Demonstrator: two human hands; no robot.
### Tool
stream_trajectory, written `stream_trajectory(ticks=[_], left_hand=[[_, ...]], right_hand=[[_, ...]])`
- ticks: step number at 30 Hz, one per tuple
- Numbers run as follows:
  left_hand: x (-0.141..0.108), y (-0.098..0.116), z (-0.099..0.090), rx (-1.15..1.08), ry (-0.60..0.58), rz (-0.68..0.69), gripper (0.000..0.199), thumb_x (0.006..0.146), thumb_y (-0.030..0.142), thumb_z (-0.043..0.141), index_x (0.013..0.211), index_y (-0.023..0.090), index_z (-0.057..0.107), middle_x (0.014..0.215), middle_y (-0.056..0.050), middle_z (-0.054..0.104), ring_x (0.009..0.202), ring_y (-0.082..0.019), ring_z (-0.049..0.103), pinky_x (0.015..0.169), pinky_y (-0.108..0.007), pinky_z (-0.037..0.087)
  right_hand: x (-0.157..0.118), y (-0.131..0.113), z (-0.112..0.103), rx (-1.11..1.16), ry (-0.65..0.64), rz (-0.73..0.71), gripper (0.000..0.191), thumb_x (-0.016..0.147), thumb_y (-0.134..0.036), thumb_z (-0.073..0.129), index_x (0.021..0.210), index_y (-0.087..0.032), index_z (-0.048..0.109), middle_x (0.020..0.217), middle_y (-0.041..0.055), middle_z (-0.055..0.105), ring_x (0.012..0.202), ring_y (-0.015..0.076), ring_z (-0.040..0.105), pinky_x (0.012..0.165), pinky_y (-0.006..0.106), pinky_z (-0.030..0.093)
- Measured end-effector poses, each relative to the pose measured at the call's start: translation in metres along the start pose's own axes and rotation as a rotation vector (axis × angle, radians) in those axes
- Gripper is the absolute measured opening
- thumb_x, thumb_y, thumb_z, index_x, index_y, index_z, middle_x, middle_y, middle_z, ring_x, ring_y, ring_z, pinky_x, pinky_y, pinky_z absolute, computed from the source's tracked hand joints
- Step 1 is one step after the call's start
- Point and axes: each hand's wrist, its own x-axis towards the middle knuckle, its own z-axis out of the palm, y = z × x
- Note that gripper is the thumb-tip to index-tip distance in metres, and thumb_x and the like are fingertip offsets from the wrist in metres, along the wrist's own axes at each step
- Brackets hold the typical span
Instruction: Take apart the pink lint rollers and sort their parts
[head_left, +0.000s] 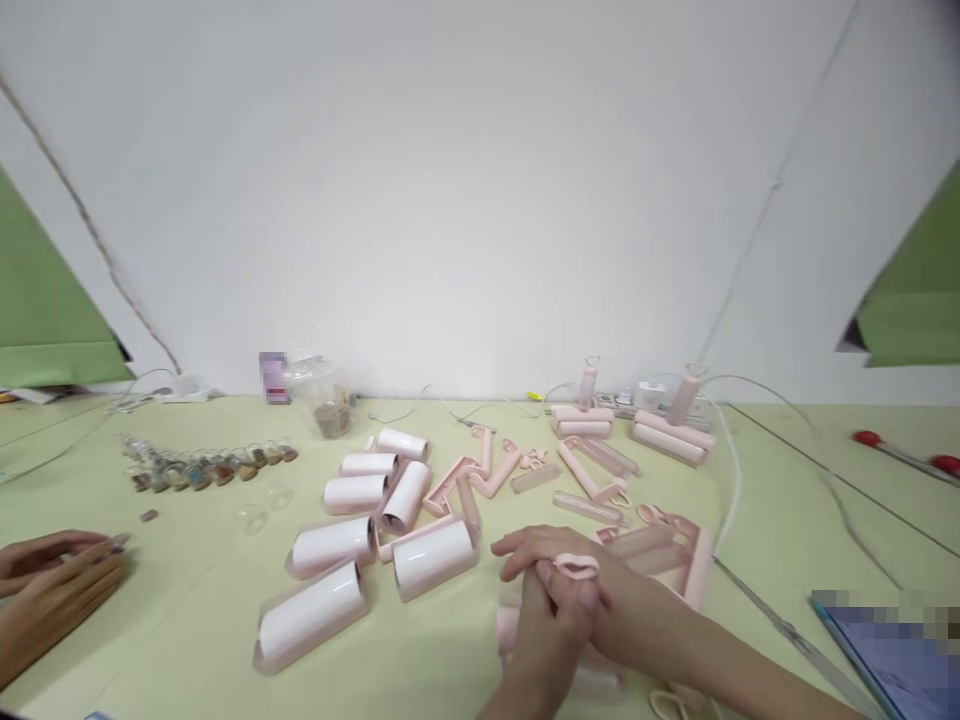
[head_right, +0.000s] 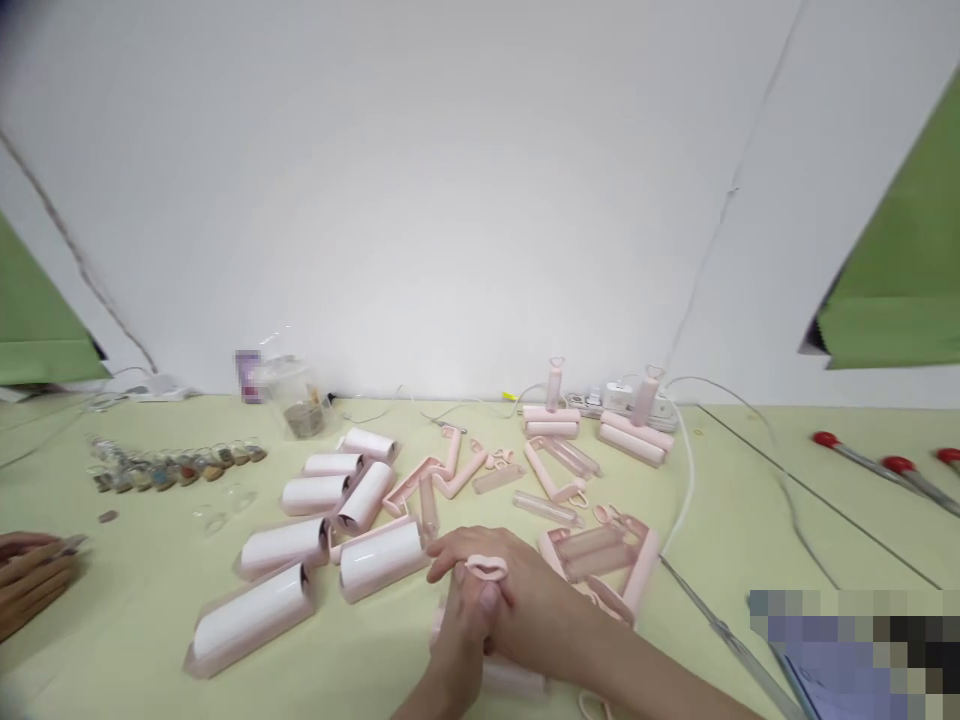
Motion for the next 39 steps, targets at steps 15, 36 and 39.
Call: stream_trajectory(ticks=[15, 36, 39], left_hand=[[0.006, 0.007, -0.026, -0.076, -0.490, 0.022, 0.069, 0.032, 0.059, 0.073, 0.081, 0.019, 0.045, 0.064, 0.002, 0.052, 0.055, -0.013, 0.048, 0.050, -0.024, 0.039], [-0.041, -0.025, -0.096, 0.499, -0.202, 0.090, 0.044, 0.069, 0.021, 0.059, 0.111, 0.021, 0.046, 0.114, -0.006, 0.052, 0.111, -0.023, 0.044, 0.095, -0.035, 0.034], [-0.040, -0.037, -0.096, 0.467, -0.140, 0.079, 0.051, 0.066, 0.018, 0.061, 0.114, 0.020, 0.043, 0.116, -0.007, 0.051, 0.112, -0.024, 0.044, 0.098, -0.037, 0.032]], right_hand=[[-0.020, -0.001, -0.016, 0.111, -0.109, 0.164, 0.058, 0.071, -0.033, 0.059, 0.124, -0.027, 0.037, 0.125, 0.0060, 0.046, 0.110, 0.0239, 0.047, 0.086, 0.036, 0.042], [-0.018, 0.050, -0.021, -0.075, 0.181, 0.243, 0.038, 0.077, -0.017, 0.039, 0.112, -0.024, 0.049, 0.119, 0.0053, 0.051, 0.108, 0.0199, 0.049, 0.089, 0.037, 0.040], [-0.031, 0.039, -0.010, -0.093, -0.001, 0.242, 0.053, 0.066, -0.026, 0.060, 0.117, -0.026, 0.047, 0.118, 0.0043, 0.053, 0.105, 0.0226, 0.051, 0.086, 0.033, 0.041]])
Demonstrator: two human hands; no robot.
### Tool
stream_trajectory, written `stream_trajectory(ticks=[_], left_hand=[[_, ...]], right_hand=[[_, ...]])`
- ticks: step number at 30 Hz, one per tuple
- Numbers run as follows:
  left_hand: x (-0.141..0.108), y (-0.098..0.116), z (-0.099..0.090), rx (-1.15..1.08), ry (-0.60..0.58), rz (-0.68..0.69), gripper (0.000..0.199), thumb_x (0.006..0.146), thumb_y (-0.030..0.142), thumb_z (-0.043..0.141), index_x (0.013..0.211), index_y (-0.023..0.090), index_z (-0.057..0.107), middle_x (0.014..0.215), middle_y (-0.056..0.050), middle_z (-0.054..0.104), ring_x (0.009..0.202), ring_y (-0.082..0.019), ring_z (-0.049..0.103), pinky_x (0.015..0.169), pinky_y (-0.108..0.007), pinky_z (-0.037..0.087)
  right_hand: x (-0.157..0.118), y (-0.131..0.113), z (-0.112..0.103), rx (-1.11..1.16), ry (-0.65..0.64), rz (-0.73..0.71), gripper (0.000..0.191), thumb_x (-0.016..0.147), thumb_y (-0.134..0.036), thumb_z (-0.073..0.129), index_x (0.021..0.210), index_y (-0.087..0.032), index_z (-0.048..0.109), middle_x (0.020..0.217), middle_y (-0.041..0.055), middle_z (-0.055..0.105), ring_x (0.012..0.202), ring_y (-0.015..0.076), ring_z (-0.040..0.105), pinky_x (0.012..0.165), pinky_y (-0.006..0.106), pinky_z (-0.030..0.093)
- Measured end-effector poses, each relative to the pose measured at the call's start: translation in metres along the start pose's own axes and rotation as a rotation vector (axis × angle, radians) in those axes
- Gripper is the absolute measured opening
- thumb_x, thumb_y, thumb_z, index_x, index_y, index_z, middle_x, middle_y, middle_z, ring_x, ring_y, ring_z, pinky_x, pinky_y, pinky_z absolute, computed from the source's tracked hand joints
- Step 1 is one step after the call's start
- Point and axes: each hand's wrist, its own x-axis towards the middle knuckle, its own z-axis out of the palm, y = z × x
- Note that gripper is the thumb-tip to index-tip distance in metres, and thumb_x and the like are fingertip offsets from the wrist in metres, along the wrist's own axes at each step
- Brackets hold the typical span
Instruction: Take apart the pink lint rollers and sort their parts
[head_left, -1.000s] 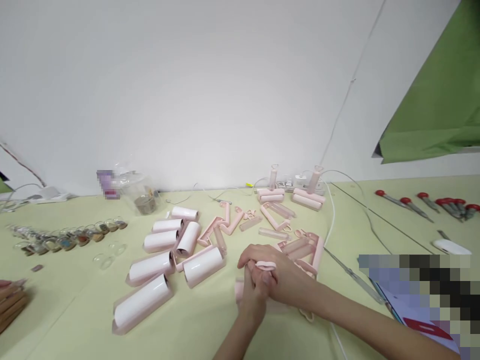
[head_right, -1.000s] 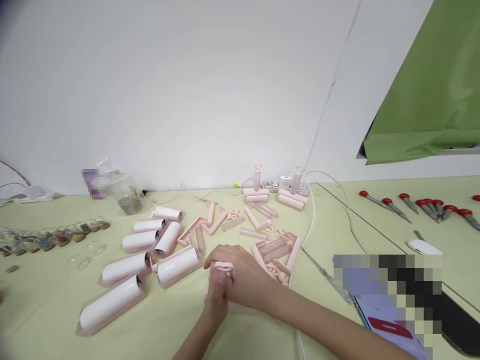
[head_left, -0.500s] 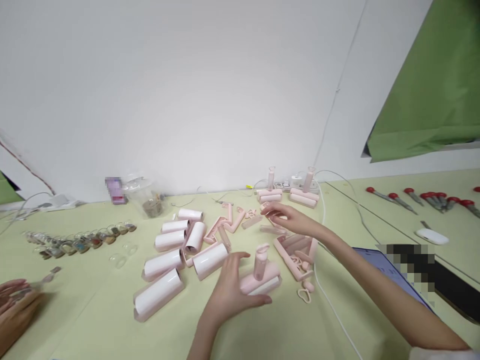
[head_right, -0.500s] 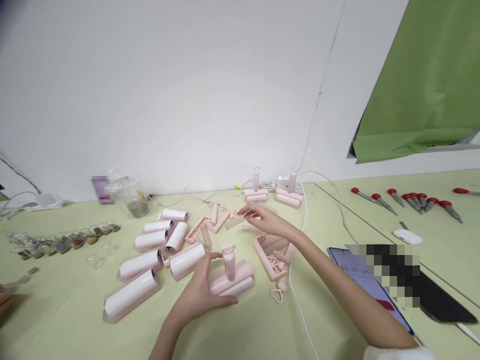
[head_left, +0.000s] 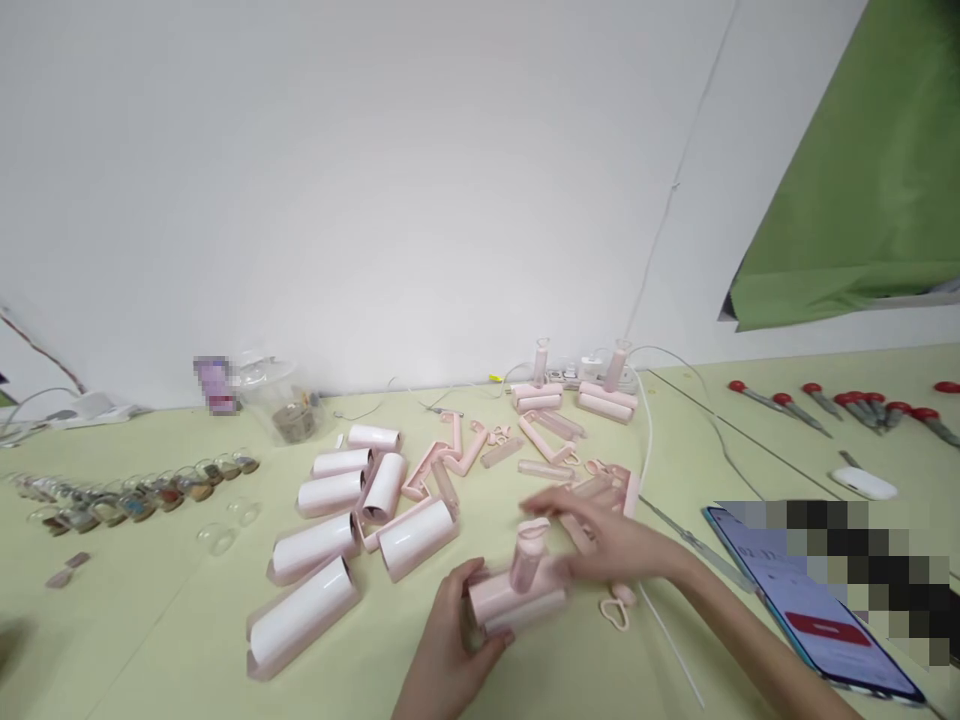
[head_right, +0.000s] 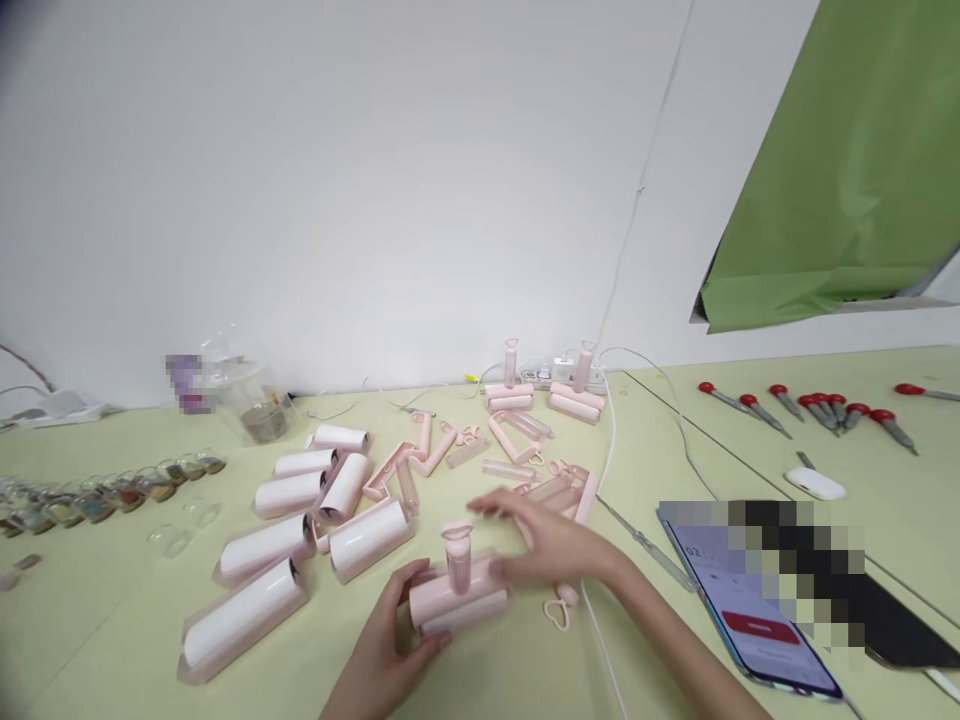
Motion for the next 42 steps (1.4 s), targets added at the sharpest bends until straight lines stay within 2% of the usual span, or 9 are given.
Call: stream_trajectory(ticks=[2, 7, 11, 14, 19, 22, 26, 35, 42], left_hand=[[0.004, -0.006, 0.005, -0.041, 0.042, 0.000, 0.055, 0.064, 0.019, 0.062, 0.115, 0.019, 0.041, 0.113, -0.008, 0.052, 0.109, -0.025, 0.047, 0.096, -0.038, 0.034], [0.021, 0.005, 0.011, -0.062, 0.053, 0.061, 0.058, 0.067, 0.027, 0.061, 0.118, 0.019, 0.035, 0.120, -0.010, 0.048, 0.115, -0.025, 0.043, 0.099, -0.041, 0.033], [0.034, 0.034, 0.010, 0.119, 0.099, 0.156, 0.080, 0.067, 0.034, 0.064, 0.130, 0.025, 0.015, 0.141, -0.008, 0.021, 0.131, -0.025, 0.017, 0.106, -0.045, 0.021], [0.056, 0.054, 0.014, 0.286, -0.030, 0.247, 0.066, 0.078, 0.041, 0.052, 0.131, 0.025, 0.016, 0.141, -0.009, 0.021, 0.131, -0.024, 0.014, 0.105, -0.046, 0.022], [0.143, 0.076, 0.049, 0.703, -0.282, 0.451, 0.042, 0.089, 0.034, 0.031, 0.127, 0.017, 0.032, 0.139, -0.010, 0.027, 0.129, -0.024, 0.020, 0.104, -0.042, 0.024], [0.212, 0.082, 0.078, 0.772, -0.313, 0.502, 0.035, 0.088, 0.021, 0.037, 0.123, 0.021, 0.040, 0.136, -0.006, 0.035, 0.126, -0.022, 0.026, 0.105, -0.041, 0.022], [0.273, 0.079, 0.104, 0.883, -0.271, 0.487, 0.035, 0.084, 0.030, 0.049, 0.117, 0.018, 0.046, 0.125, -0.009, 0.045, 0.111, -0.025, 0.046, 0.092, -0.049, 0.037], [0.274, 0.039, 0.105, 1.023, -0.217, 0.515, 0.028, 0.084, 0.033, 0.049, 0.105, 0.015, 0.053, 0.109, -0.007, 0.055, 0.099, -0.020, 0.053, 0.085, -0.043, 0.043], [0.312, 0.047, 0.087, 0.994, 0.087, 0.356, 0.035, 0.084, 0.030, 0.050, 0.116, 0.017, 0.046, 0.121, -0.009, 0.047, 0.104, -0.023, 0.050, 0.086, -0.046, 0.043]], right_hand=[[-0.003, -0.007, 0.011, -0.091, -0.117, -0.006, 0.057, 0.057, -0.029, 0.070, 0.111, -0.027, 0.053, 0.114, 0.0027, 0.057, 0.101, 0.0241, 0.053, 0.081, 0.031, 0.043], [0.003, -0.020, 0.014, -0.235, -0.066, -0.036, 0.045, 0.057, -0.031, 0.072, 0.100, -0.024, 0.061, 0.101, 0.0032, 0.064, 0.093, 0.0244, 0.057, 0.078, 0.030, 0.043], [0.005, -0.006, -0.036, -0.280, 0.087, 0.047, 0.045, 0.066, -0.041, 0.065, 0.107, -0.024, 0.058, 0.110, 0.0028, 0.060, 0.096, 0.0226, 0.057, 0.079, 0.028, 0.043], [0.015, 0.026, -0.089, -0.425, 0.278, 0.285, 0.045, 0.073, -0.045, 0.059, 0.113, -0.025, 0.053, 0.111, 0.0024, 0.059, 0.095, 0.0214, 0.057, 0.077, 0.028, 0.045], [0.052, 0.096, -0.139, -0.587, 0.369, 0.533, 0.028, 0.085, -0.031, 0.051, 0.109, -0.015, 0.052, 0.109, 0.0074, 0.055, 0.092, 0.0194, 0.056, 0.077, 0.040, 0.047], [0.063, 0.130, -0.138, -0.642, 0.351, 0.549, 0.028, 0.086, -0.028, 0.050, 0.111, -0.016, 0.051, 0.111, 0.0071, 0.054, 0.092, 0.0187, 0.056, 0.076, 0.039, 0.048], [0.063, 0.162, -0.130, -0.698, 0.375, 0.488, 0.029, 0.086, -0.028, 0.050, 0.112, -0.016, 0.050, 0.114, 0.0076, 0.052, 0.095, 0.0198, 0.055, 0.079, 0.040, 0.047], [0.080, 0.204, -0.157, -0.660, 0.225, 0.288, 0.030, 0.086, -0.028, 0.050, 0.113, -0.016, 0.050, 0.116, 0.0078, 0.052, 0.098, 0.0206, 0.054, 0.081, 0.042, 0.046], [0.094, 0.202, -0.169, -0.670, 0.165, 0.233, 0.030, 0.086, -0.028, 0.050, 0.113, -0.016, 0.050, 0.114, 0.0076, 0.052, 0.096, 0.0203, 0.055, 0.079, 0.041, 0.047]])
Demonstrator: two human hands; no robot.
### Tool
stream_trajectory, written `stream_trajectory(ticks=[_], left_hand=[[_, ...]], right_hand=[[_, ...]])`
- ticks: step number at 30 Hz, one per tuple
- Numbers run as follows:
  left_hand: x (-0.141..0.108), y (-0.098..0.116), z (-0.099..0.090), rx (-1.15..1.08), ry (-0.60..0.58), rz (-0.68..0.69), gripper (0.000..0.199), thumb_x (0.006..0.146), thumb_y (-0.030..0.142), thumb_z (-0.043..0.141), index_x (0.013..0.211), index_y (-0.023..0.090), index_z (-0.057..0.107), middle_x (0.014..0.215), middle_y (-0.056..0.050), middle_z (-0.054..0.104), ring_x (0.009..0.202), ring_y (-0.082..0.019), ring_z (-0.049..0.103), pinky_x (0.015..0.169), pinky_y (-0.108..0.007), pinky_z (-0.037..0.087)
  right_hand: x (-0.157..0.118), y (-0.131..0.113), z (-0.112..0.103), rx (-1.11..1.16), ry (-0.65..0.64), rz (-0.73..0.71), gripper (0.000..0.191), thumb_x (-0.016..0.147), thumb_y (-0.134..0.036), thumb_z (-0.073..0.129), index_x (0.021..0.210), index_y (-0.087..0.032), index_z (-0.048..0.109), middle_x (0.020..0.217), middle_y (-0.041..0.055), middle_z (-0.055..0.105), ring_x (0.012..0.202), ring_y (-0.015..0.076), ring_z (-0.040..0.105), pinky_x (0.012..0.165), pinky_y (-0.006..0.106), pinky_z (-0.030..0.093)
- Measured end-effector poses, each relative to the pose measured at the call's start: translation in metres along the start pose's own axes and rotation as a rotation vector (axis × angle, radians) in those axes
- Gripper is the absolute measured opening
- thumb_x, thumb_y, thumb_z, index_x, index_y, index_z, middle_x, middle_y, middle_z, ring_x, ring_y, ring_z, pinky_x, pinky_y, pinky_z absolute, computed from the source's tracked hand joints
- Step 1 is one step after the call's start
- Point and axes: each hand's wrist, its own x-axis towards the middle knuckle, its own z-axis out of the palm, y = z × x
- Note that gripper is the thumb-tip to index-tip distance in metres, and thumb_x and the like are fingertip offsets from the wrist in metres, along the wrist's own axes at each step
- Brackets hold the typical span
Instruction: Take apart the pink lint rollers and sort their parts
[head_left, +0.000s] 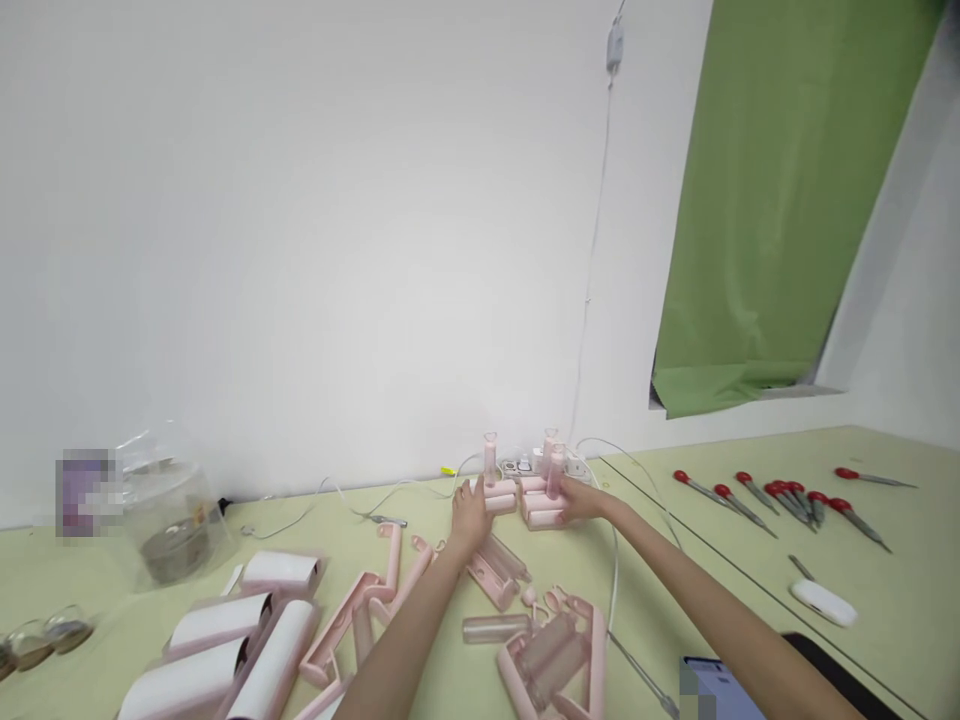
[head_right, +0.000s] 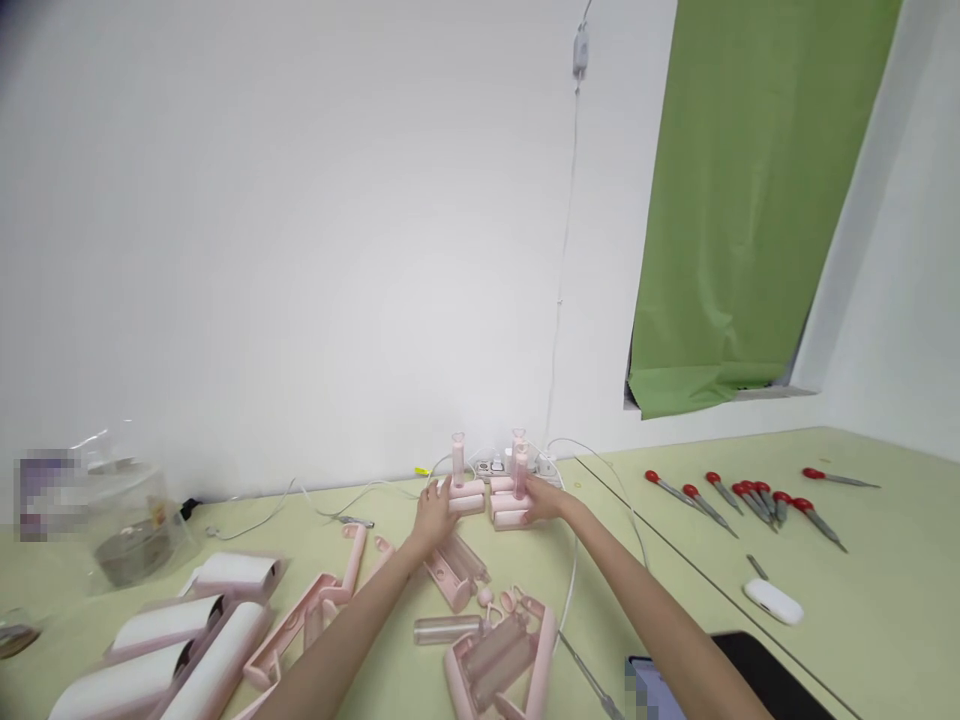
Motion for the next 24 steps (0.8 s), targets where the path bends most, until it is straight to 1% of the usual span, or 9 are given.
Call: stream_trajectory(ticks=[3, 5, 7, 9, 12, 15, 18, 21, 24], left_hand=[[0.015, -0.008, -0.005, -0.019, -0.022, -0.016, 0.030, 0.084, 0.030, 0.050, 0.111, 0.016, 0.050, 0.112, -0.007, 0.053, 0.095, -0.020, 0.055, 0.080, -0.041, 0.047], [0.014, -0.010, -0.010, -0.030, -0.021, -0.018, 0.031, 0.084, 0.030, 0.050, 0.112, 0.017, 0.049, 0.115, -0.008, 0.052, 0.097, -0.020, 0.054, 0.081, -0.042, 0.046], [0.004, -0.011, -0.017, -0.038, -0.012, -0.034, 0.036, 0.083, 0.031, 0.051, 0.116, 0.017, 0.046, 0.121, -0.009, 0.047, 0.104, -0.023, 0.050, 0.086, -0.046, 0.043], [-0.013, -0.013, -0.028, -0.045, -0.008, -0.058, 0.041, 0.084, 0.032, 0.050, 0.121, 0.018, 0.042, 0.128, -0.010, 0.041, 0.112, -0.026, 0.044, 0.091, -0.049, 0.037], [-0.049, -0.021, -0.052, -0.054, -0.033, -0.088, 0.044, 0.086, 0.029, 0.042, 0.127, 0.017, 0.035, 0.132, -0.012, 0.037, 0.121, -0.025, 0.034, 0.098, -0.044, 0.029], [-0.094, -0.035, -0.081, -0.051, -0.099, -0.097, 0.048, 0.083, 0.028, 0.040, 0.128, 0.015, 0.033, 0.134, -0.013, 0.035, 0.125, -0.025, 0.028, 0.102, -0.041, 0.021], [-0.149, -0.050, -0.111, -0.038, -0.155, -0.118, 0.059, 0.076, 0.030, 0.048, 0.130, 0.017, 0.029, 0.138, -0.011, 0.031, 0.127, -0.027, 0.022, 0.104, -0.046, 0.012], [-0.206, -0.061, -0.134, -0.004, -0.163, -0.198, 0.059, 0.072, 0.027, 0.050, 0.128, 0.020, 0.031, 0.131, -0.009, 0.039, 0.125, -0.026, 0.027, 0.104, -0.047, 0.009], [-0.251, -0.065, -0.142, 0.034, -0.176, -0.307, 0.052, 0.066, 0.024, 0.057, 0.116, 0.018, 0.044, 0.121, -0.011, 0.047, 0.118, -0.031, 0.035, 0.102, -0.050, 0.014]], right_hand=[[0.002, -0.008, -0.004, -0.021, 0.024, 0.025, 0.029, 0.086, -0.028, 0.050, 0.112, -0.016, 0.050, 0.113, 0.0074, 0.053, 0.094, 0.0198, 0.055, 0.078, 0.040, 0.047], [-0.002, -0.013, -0.006, -0.034, 0.045, 0.066, 0.030, 0.086, -0.028, 0.050, 0.113, -0.016, 0.050, 0.113, 0.0075, 0.053, 0.095, 0.0199, 0.055, 0.078, 0.040, 0.047], [-0.012, -0.019, -0.010, -0.044, 0.064, 0.120, 0.031, 0.085, -0.028, 0.051, 0.114, -0.016, 0.049, 0.115, 0.0079, 0.052, 0.097, 0.0208, 0.054, 0.080, 0.042, 0.046], [-0.028, -0.028, -0.014, -0.049, 0.082, 0.163, 0.032, 0.085, -0.029, 0.051, 0.115, -0.016, 0.049, 0.119, 0.0083, 0.049, 0.101, 0.0223, 0.052, 0.084, 0.044, 0.043], [-0.054, -0.055, -0.020, -0.041, 0.094, 0.118, 0.029, 0.085, -0.028, 0.051, 0.111, -0.017, 0.051, 0.122, 0.0085, 0.047, 0.107, 0.0235, 0.047, 0.089, 0.046, 0.037], [-0.069, -0.101, -0.022, 0.006, 0.052, -0.079, 0.019, 0.083, -0.022, 0.048, 0.097, -0.019, 0.060, 0.107, 0.0092, 0.056, 0.101, 0.0233, 0.050, 0.086, 0.038, 0.038], [-0.071, -0.158, -0.014, 0.049, -0.006, -0.289, 0.023, 0.078, -0.012, 0.044, 0.089, -0.019, 0.063, 0.093, 0.0092, 0.061, 0.092, 0.0248, 0.054, 0.081, 0.037, 0.039], [-0.067, -0.211, 0.001, 0.095, -0.061, -0.482, 0.031, 0.074, -0.005, 0.040, 0.088, -0.018, 0.064, 0.092, 0.0095, 0.062, 0.093, 0.0254, 0.053, 0.083, 0.039, 0.036], [-0.065, -0.253, 0.015, 0.170, -0.125, -0.641, 0.030, 0.075, -0.011, 0.044, 0.099, -0.018, 0.061, 0.098, 0.0094, 0.061, 0.093, 0.0241, 0.054, 0.081, 0.036, 0.038]])
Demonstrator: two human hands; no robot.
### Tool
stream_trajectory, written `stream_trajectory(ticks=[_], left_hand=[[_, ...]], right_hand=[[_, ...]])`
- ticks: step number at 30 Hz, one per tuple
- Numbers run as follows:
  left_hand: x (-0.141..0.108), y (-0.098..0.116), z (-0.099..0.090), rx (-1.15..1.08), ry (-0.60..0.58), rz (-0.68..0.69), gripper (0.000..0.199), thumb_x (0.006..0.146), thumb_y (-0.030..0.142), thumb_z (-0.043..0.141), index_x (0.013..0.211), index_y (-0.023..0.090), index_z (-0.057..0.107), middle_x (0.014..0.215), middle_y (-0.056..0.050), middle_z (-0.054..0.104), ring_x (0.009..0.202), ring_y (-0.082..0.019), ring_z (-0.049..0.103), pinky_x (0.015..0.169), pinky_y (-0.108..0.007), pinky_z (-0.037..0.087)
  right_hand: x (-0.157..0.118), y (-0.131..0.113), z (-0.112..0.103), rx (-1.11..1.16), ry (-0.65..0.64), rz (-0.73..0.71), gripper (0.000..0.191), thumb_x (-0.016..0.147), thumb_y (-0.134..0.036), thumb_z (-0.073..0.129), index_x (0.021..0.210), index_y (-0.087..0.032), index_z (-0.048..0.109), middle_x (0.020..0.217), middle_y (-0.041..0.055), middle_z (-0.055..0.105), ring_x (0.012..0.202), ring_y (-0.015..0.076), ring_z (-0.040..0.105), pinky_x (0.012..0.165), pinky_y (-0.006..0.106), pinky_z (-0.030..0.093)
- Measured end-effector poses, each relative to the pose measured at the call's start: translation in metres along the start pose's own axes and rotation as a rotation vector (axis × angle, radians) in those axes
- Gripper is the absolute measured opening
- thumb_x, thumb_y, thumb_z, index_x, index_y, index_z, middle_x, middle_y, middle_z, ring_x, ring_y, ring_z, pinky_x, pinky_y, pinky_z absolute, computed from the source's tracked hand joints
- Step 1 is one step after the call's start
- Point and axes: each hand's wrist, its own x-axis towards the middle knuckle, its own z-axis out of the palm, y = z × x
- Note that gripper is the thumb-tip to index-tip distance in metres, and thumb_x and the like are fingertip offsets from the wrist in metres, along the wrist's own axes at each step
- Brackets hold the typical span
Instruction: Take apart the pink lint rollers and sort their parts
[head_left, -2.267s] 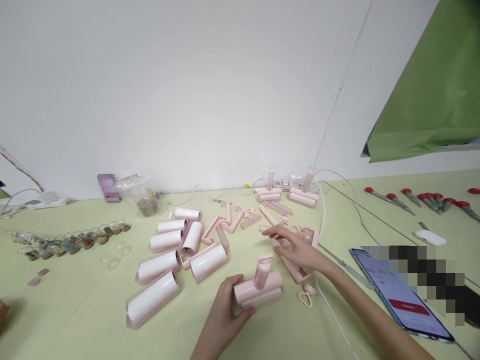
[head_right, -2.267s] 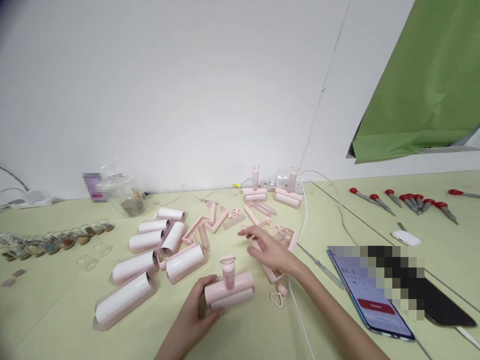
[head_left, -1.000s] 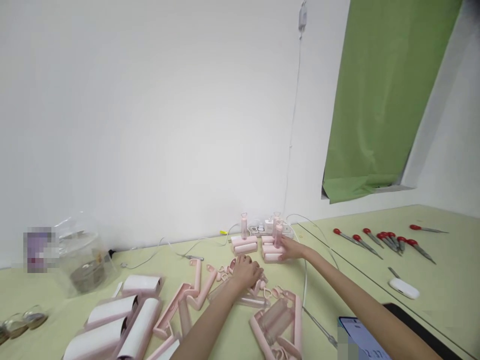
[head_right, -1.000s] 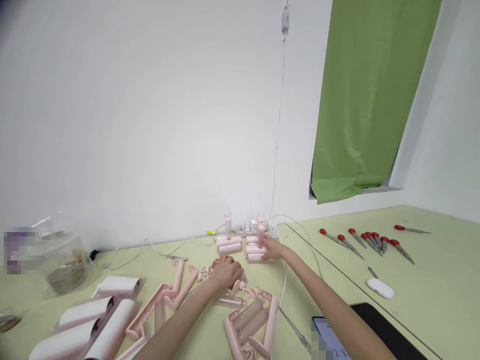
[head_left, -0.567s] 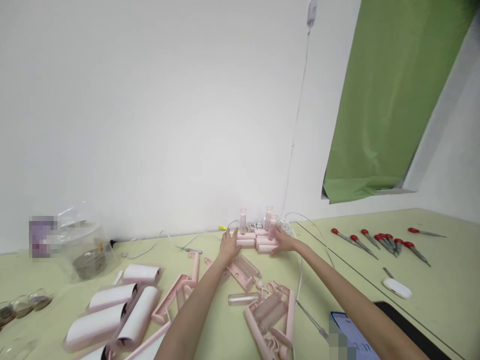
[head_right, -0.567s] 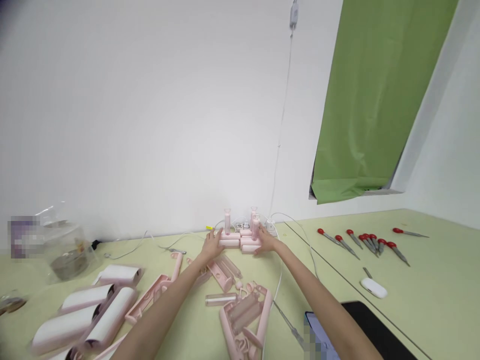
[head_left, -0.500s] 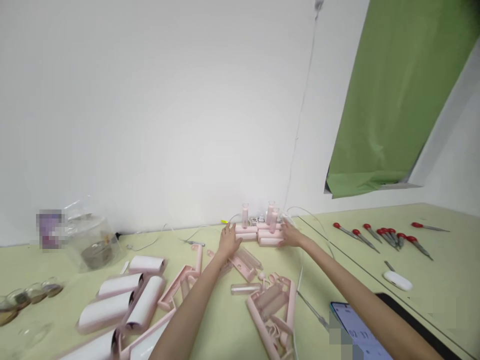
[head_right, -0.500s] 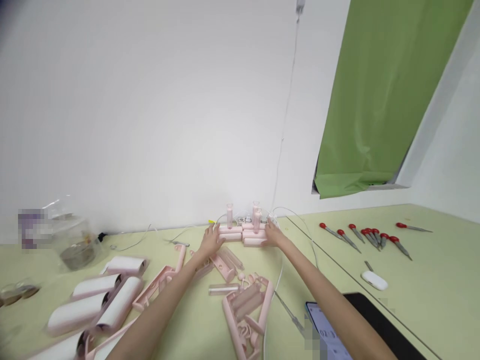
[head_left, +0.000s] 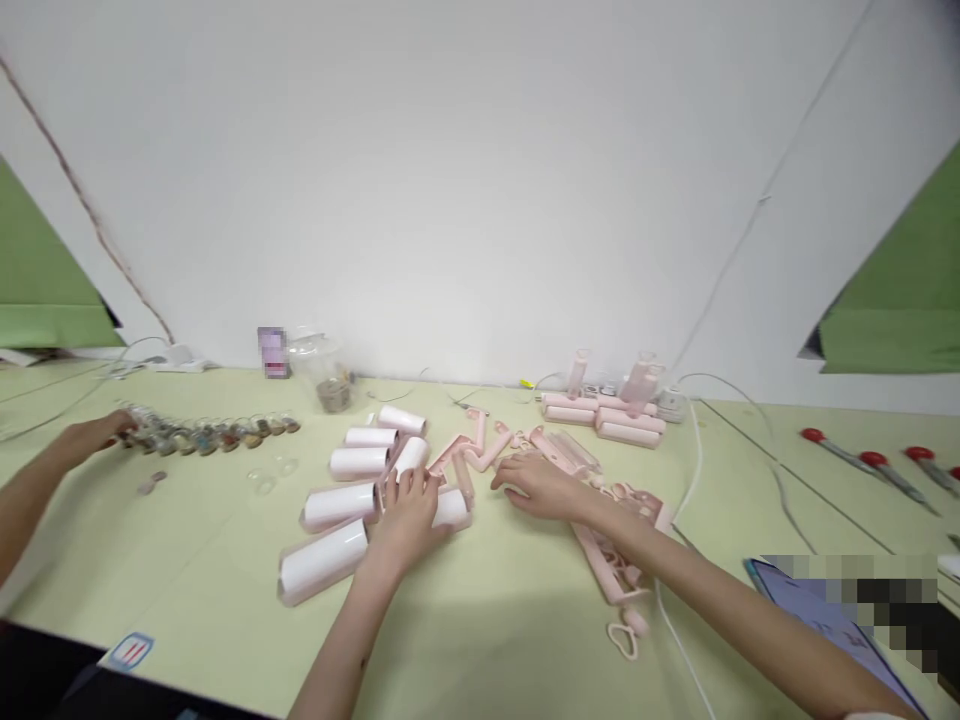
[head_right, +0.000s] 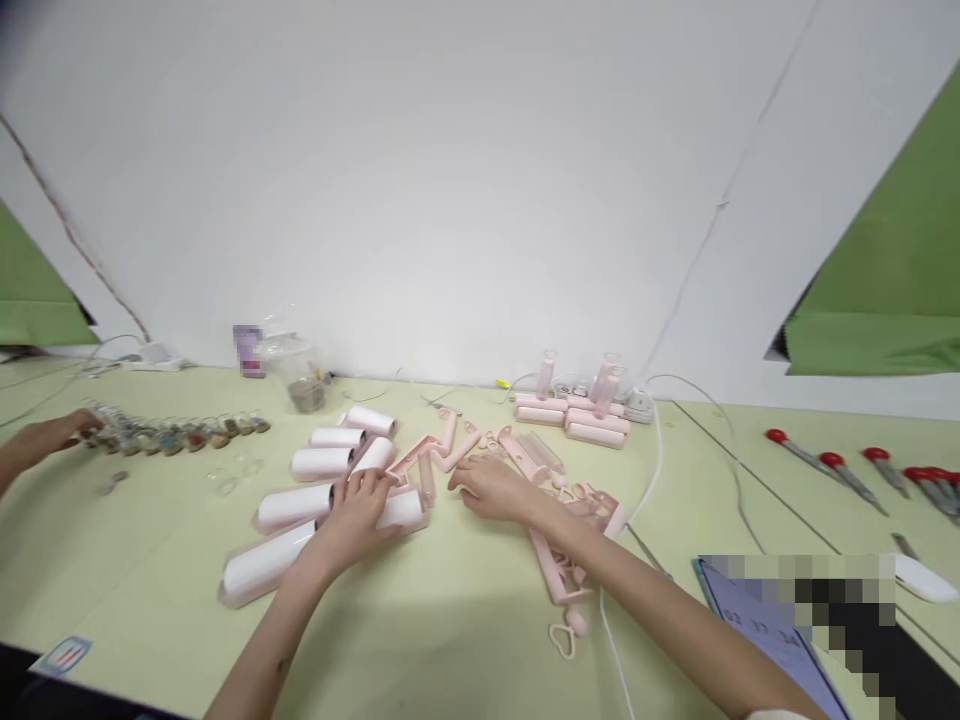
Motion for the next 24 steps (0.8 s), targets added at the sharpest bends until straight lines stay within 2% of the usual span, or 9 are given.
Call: stream_trajectory(ticks=[3, 6, 8, 11, 14, 17, 19, 22, 24], left_hand=[[-0.023, -0.006, 0.008, 0.008, -0.007, -0.033, 0.047, 0.065, 0.015, 0.055, 0.111, 0.017, 0.047, 0.120, -0.011, 0.048, 0.116, -0.030, 0.037, 0.101, -0.046, 0.020], [-0.037, -0.004, 0.023, -0.093, 0.004, 0.024, 0.053, 0.068, 0.011, 0.050, 0.119, 0.020, 0.039, 0.122, -0.007, 0.047, 0.116, -0.025, 0.037, 0.100, -0.039, 0.027], [-0.046, -0.002, 0.036, -0.288, 0.055, 0.030, 0.062, 0.069, 0.019, 0.055, 0.125, 0.021, 0.030, 0.127, -0.007, 0.042, 0.120, -0.026, 0.033, 0.100, -0.041, 0.027], [-0.055, 0.002, 0.056, -0.628, 0.126, -0.087, 0.074, 0.067, 0.028, 0.061, 0.128, 0.020, 0.020, 0.133, -0.012, 0.031, 0.125, -0.028, 0.027, 0.101, -0.043, 0.027], [-0.048, 0.008, 0.064, -0.962, 0.083, -0.162, 0.078, 0.068, 0.035, 0.061, 0.129, 0.018, 0.015, 0.130, -0.015, 0.034, 0.120, -0.026, 0.036, 0.097, -0.039, 0.033], [-0.024, 0.022, 0.051, -1.197, -0.084, -0.061, 0.069, 0.071, 0.042, 0.056, 0.126, 0.016, 0.023, 0.120, -0.014, 0.046, 0.100, -0.022, 0.054, 0.084, -0.033, 0.044], [-0.002, 0.036, 0.035, -1.110, -0.156, 0.032, 0.058, 0.074, 0.044, 0.051, 0.121, 0.014, 0.036, 0.112, -0.011, 0.054, 0.090, -0.021, 0.057, 0.076, -0.031, 0.046], [0.030, 0.061, 0.012, -0.915, -0.169, 0.118, 0.049, 0.072, 0.046, 0.053, 0.110, 0.016, 0.052, 0.102, -0.008, 0.061, 0.087, -0.022, 0.057, 0.073, -0.029, 0.044], [0.047, 0.076, 0.000, -0.880, -0.179, 0.151, 0.042, 0.066, 0.044, 0.059, 0.098, 0.017, 0.060, 0.094, -0.006, 0.064, 0.083, -0.022, 0.058, 0.068, -0.027, 0.044]], right_hand=[[0.017, -0.022, 0.014, 0.086, -0.016, -0.090, 0.050, 0.073, -0.029, 0.057, 0.120, -0.015, 0.047, 0.113, 0.0124, 0.054, 0.104, 0.0261, 0.048, 0.085, 0.036, 0.038], [0.021, -0.036, 0.022, 0.162, -0.021, -0.102, 0.072, 0.063, -0.039, 0.067, 0.126, -0.017, 0.040, 0.118, 0.0129, 0.051, 0.109, 0.0286, 0.045, 0.087, 0.038, 0.036], [0.017, -0.042, 0.025, 0.217, -0.034, -0.069, 0.064, 0.063, -0.040, 0.067, 0.120, -0.020, 0.047, 0.110, 0.0106, 0.056, 0.101, 0.0282, 0.049, 0.084, 0.038, 0.037], [-0.002, -0.046, 0.027, 0.305, -0.027, 0.035, 0.041, 0.067, -0.042, 0.063, 0.103, -0.022, 0.058, 0.096, 0.0078, 0.059, 0.091, 0.0266, 0.051, 0.078, 0.037, 0.038], [-0.028, -0.046, 0.028, 0.434, 0.010, 0.188, 0.038, 0.072, -0.049, 0.056, 0.100, -0.024, 0.057, 0.092, 0.0061, 0.059, 0.084, 0.0245, 0.053, 0.072, 0.035, 0.040], [-0.053, -0.047, 0.030, 0.573, 0.057, 0.350, 0.040, 0.081, -0.054, 0.041, 0.104, -0.024, 0.053, 0.092, 0.0056, 0.060, 0.080, 0.0223, 0.055, 0.068, 0.035, 0.043], [-0.064, -0.049, 0.032, 0.746, 0.104, 0.426, 0.042, 0.084, -0.054, 0.033, 0.111, -0.025, 0.048, 0.099, 0.0059, 0.059, 0.086, 0.0221, 0.056, 0.071, 0.035, 0.045], [-0.072, -0.051, 0.034, 1.385, 0.222, 0.502, 0.049, 0.082, -0.058, 0.032, 0.120, -0.027, 0.041, 0.113, 0.0073, 0.055, 0.098, 0.0233, 0.055, 0.078, 0.039, 0.045], [-0.072, -0.048, 0.036, 1.794, 0.270, 0.523, 0.057, 0.079, -0.064, 0.031, 0.119, -0.024, 0.041, 0.112, 0.0097, 0.057, 0.101, 0.0250, 0.054, 0.082, 0.044, 0.043]])
